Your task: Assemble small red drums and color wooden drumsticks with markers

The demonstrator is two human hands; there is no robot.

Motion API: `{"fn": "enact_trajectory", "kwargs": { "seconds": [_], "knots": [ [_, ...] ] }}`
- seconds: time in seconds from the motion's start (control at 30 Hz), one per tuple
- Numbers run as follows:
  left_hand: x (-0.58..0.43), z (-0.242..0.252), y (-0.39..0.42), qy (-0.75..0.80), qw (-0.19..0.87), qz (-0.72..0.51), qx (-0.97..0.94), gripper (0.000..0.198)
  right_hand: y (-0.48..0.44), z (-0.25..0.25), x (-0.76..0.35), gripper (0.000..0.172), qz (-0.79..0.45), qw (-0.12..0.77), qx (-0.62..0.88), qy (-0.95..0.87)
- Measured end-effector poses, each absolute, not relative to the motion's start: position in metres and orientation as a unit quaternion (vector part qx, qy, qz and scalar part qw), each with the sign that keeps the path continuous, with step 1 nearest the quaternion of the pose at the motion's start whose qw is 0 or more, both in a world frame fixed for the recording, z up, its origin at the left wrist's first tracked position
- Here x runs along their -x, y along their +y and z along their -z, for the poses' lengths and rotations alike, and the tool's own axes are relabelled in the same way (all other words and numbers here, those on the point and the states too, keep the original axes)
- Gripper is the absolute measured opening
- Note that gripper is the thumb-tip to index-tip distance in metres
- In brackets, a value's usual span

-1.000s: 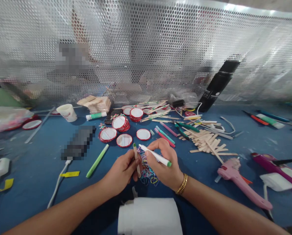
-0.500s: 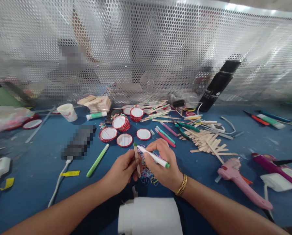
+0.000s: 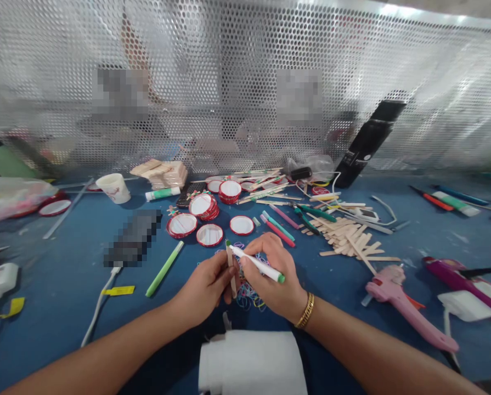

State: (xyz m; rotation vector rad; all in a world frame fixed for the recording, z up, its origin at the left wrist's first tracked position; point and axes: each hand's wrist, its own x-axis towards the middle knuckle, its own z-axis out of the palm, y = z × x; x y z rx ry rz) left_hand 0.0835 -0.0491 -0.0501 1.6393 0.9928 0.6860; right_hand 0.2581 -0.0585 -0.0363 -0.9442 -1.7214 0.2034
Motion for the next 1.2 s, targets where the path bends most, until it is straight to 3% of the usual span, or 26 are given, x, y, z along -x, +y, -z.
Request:
{"fn": "enact_trajectory", "kwargs": {
  "seconds": [1.2],
  "knots": [
    [-0.0833,0.051,-0.0497,0.407,0.525,-0.292,-0.688,0.029,-0.0601,0.036,-0.2571,0.008,-0.091,0.552,0.389,-0.732]
  ]
}}
